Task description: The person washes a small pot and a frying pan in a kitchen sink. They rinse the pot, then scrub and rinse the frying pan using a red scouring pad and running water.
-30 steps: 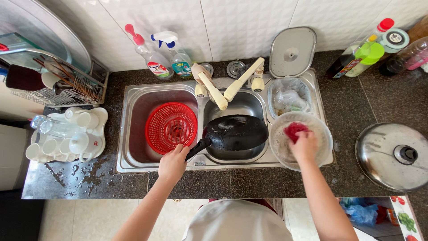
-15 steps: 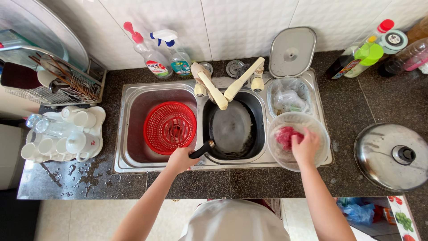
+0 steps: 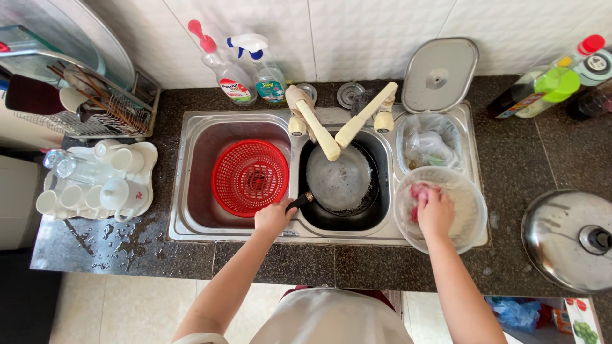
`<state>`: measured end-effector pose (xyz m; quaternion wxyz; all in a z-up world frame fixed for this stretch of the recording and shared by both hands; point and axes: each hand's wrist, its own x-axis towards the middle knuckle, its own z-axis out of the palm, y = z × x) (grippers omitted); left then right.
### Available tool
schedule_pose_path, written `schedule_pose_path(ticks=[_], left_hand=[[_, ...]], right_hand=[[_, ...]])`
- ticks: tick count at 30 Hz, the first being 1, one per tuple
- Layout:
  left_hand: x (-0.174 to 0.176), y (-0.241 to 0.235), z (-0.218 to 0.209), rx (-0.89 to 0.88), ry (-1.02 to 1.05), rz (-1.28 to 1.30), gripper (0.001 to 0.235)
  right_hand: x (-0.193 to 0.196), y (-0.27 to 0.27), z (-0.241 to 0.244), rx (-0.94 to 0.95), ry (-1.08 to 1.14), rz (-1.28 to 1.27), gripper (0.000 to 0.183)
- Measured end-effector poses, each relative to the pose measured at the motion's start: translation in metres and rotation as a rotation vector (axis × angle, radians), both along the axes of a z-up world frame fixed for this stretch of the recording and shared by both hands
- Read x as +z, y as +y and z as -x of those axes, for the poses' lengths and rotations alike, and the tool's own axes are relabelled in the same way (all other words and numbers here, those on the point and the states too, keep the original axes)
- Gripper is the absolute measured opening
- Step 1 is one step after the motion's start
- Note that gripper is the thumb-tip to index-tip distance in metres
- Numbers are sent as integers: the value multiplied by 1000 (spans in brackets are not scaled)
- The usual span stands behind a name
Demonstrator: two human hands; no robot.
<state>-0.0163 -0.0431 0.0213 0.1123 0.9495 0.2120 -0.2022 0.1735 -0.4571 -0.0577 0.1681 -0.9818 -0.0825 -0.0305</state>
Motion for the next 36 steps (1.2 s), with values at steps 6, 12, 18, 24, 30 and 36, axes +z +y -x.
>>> schedule_pose_path(ticks=[6,12,18,24,30,36], left_hand=[[7,-1,-7,2,135,-4,61],[7,8,-16,80,150,58,84],[4,13,-21,121,164,87,88],[0,17,-28,119,115,102,90],[3,18,-33,132,111,78,89],[7,18,-34,155,109,79,91]], right_hand=[[-1,21,-4,-206,628,-590,44],[36,57,-26,-534,1021,-1372,37],[-21,172,-2,123,698,-805,32],[-114,205,24,582,696,-105,25],[-173,308,-39,466,951,-541,26],[-163,331,-17,121,525,-1057,49]])
